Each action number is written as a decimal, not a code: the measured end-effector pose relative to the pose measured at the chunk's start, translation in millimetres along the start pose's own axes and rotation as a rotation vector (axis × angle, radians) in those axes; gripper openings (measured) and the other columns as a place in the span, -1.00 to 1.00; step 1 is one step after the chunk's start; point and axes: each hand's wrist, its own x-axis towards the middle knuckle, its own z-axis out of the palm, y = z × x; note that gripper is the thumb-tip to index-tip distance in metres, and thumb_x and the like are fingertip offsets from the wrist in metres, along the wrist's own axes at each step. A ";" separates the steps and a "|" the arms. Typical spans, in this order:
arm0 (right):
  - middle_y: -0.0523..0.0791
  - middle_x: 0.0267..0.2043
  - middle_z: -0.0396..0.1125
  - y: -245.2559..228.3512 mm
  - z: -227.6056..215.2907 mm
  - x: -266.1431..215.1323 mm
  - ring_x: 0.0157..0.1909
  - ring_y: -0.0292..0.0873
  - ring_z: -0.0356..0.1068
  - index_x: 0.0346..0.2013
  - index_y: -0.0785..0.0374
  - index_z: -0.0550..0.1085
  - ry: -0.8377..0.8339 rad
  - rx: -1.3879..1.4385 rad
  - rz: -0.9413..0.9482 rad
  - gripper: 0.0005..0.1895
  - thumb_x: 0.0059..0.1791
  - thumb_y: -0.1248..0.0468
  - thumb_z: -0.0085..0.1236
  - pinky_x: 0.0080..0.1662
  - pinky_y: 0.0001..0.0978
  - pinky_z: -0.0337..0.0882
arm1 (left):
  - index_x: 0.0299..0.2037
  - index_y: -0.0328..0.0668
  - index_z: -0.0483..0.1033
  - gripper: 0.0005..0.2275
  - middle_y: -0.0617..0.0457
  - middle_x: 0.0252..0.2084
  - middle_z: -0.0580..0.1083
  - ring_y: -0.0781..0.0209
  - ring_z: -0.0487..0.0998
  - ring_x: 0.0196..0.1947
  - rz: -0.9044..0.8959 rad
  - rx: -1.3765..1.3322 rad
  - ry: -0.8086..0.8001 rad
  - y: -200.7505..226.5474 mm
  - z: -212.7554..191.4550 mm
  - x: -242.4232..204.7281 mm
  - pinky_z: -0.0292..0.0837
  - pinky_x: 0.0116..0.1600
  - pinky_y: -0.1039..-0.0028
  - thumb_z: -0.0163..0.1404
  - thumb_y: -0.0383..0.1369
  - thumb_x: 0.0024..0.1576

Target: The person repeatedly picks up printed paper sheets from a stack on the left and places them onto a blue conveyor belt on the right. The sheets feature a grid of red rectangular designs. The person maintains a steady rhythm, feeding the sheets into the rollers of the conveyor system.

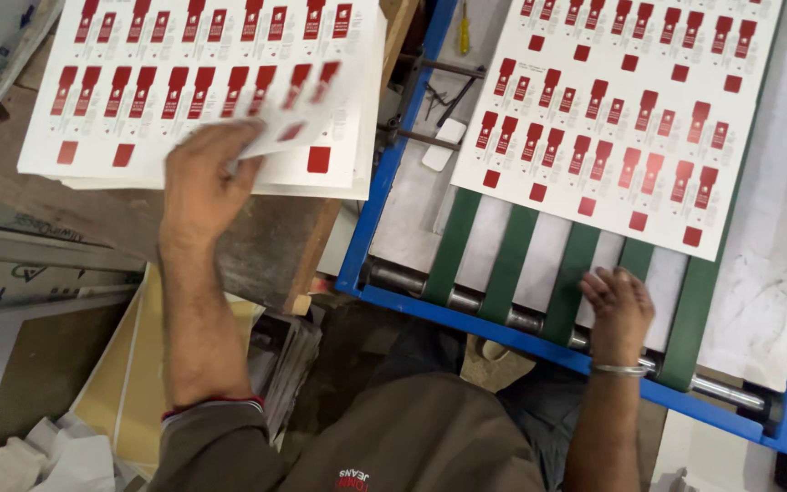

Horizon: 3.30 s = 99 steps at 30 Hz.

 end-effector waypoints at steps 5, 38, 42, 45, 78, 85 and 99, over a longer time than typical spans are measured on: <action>0.17 0.21 0.34 -34.2 117.6 -62.2 0.15 0.13 0.46 0.30 0.48 0.25 -0.428 -0.091 0.023 -0.51 0.16 0.21 -0.03 0.15 -0.12 0.56 | 0.20 -0.30 0.51 -0.60 -0.17 0.21 0.52 -0.14 0.54 0.23 0.142 0.034 0.131 58.7 43.6 -12.1 0.43 0.36 0.14 0.06 -0.59 0.12; 0.11 0.16 0.40 8.7 -79.5 -49.7 -0.01 0.00 0.56 0.21 0.39 0.35 0.284 -0.003 -0.209 -0.68 0.15 0.52 -0.05 -0.13 -0.18 0.69 | 0.04 -0.28 0.61 -0.65 -0.10 0.05 0.58 -0.06 0.57 0.18 0.096 0.307 0.169 30.5 57.8 -20.2 0.45 0.25 0.14 0.16 -0.60 0.00; 0.19 0.15 0.40 -6.5 -76.5 -11.2 -0.01 0.05 0.58 0.17 0.53 0.36 0.249 0.020 -0.264 -0.78 0.21 0.53 -0.05 -0.09 -0.13 0.74 | 0.04 -0.28 0.60 -0.63 -0.11 0.04 0.58 -0.07 0.56 0.16 0.085 0.294 0.175 30.0 56.5 -23.4 0.45 0.23 0.13 0.15 -0.61 -0.02; 0.22 0.11 0.40 -18.4 -73.7 27.4 -0.06 0.07 0.60 0.05 0.54 0.25 0.323 0.032 -0.247 -0.85 0.21 0.52 -0.03 -0.14 -0.07 0.77 | 0.06 -0.30 0.59 -0.59 -0.12 0.05 0.57 -0.08 0.56 0.16 0.085 0.283 0.168 29.8 57.7 -23.3 0.45 0.23 0.11 0.13 -0.61 -0.07; 0.17 0.06 0.40 -32.2 66.5 12.2 0.01 0.07 0.52 0.24 0.50 0.28 -0.187 -0.081 -0.016 -0.57 0.21 0.19 -0.01 0.06 -0.16 0.60 | 0.21 -0.14 0.57 -0.56 0.01 0.20 0.55 0.03 0.57 0.19 0.089 0.096 0.020 16.6 25.9 -12.9 0.42 0.30 0.19 0.21 -0.54 0.08; -0.01 0.34 0.28 -32.6 205.6 -95.2 0.33 -0.02 0.39 0.37 0.18 0.16 -0.880 0.209 0.006 -0.50 0.15 0.25 0.03 0.25 -0.14 0.52 | 0.21 -0.41 0.44 -0.53 -0.19 0.24 0.45 -0.07 0.41 0.30 0.334 0.217 -0.201 144.2 123.5 -8.0 0.25 0.41 0.07 0.11 -0.34 0.10; 0.12 0.18 0.42 -31.9 4.6 81.4 0.05 0.01 0.62 0.16 0.37 0.32 0.255 0.012 -0.447 -0.68 0.11 0.57 -0.03 -0.05 -0.13 0.79 | 0.35 -0.45 0.37 -0.43 -0.30 0.36 0.37 -0.23 0.28 0.41 0.017 0.402 -0.086 36.4 49.9 0.8 0.12 0.46 -0.06 0.18 -0.28 0.16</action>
